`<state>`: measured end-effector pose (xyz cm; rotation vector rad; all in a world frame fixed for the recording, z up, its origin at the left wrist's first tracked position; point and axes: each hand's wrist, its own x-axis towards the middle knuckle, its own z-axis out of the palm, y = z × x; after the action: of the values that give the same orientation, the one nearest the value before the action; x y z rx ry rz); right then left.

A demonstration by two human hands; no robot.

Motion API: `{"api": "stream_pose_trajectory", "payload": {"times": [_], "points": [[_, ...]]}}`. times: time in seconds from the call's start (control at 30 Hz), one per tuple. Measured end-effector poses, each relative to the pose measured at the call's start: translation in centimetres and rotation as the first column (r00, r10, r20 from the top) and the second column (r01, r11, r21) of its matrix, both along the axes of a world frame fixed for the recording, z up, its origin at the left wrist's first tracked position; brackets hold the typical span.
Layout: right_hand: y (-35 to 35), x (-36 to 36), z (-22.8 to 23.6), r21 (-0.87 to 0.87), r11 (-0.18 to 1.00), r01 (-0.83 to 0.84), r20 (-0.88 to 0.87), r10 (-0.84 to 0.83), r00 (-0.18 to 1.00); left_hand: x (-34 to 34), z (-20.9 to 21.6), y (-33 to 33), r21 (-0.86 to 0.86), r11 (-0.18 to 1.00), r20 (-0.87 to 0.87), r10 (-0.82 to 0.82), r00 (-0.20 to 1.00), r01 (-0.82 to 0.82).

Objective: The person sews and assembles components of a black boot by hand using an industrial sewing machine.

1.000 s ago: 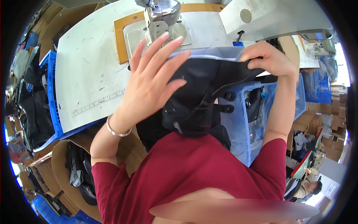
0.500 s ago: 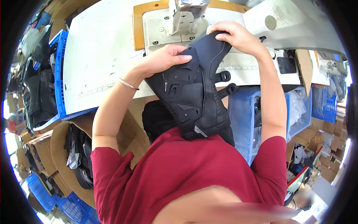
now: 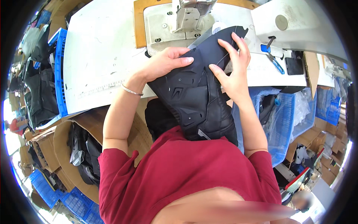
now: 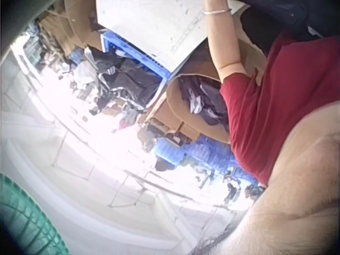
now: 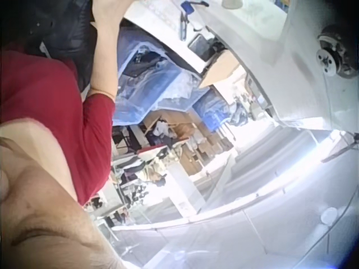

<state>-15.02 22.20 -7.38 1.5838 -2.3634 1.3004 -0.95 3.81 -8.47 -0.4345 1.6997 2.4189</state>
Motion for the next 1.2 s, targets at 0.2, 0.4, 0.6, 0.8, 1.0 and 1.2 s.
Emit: {"api": "stream_pose_trajectory", "payload": {"times": [0.2,0.4,0.6,0.8,1.0,1.2], "points": [[-0.1,0.0,-2.4,-0.044,0.999,0.008,0.093,-0.004,0.996,0.4,-0.3,0.0,0.089,0.996,-0.089,0.015,0.996,-0.007],[-0.1,0.0,-2.7,-0.051,0.999,0.000,0.109,0.005,0.994,0.3,-0.4,-0.2,0.074,0.997,-0.131,-0.025,0.991,0.035],[0.0,-0.1,-3.1,-0.082,0.997,0.000,0.118,0.010,0.993,0.4,-0.5,0.0,0.087,0.996,-0.114,0.003,0.993,0.007],[-0.1,-0.1,-2.7,-0.112,0.994,-0.005,0.169,0.024,0.985,0.4,-0.8,-0.1,0.111,0.994,-0.135,-0.006,0.991,0.022],[-0.1,-0.1,-2.8,-0.114,0.994,-0.002,0.170,0.021,0.985,0.2,-0.9,-0.1,0.143,0.990,-0.139,0.006,0.990,0.014],[-0.1,-0.1,-3.0,-0.133,0.991,0.019,0.165,0.004,0.986,0.4,-0.5,-0.2,0.106,0.994,-0.075,0.022,0.997,-0.013]]}}
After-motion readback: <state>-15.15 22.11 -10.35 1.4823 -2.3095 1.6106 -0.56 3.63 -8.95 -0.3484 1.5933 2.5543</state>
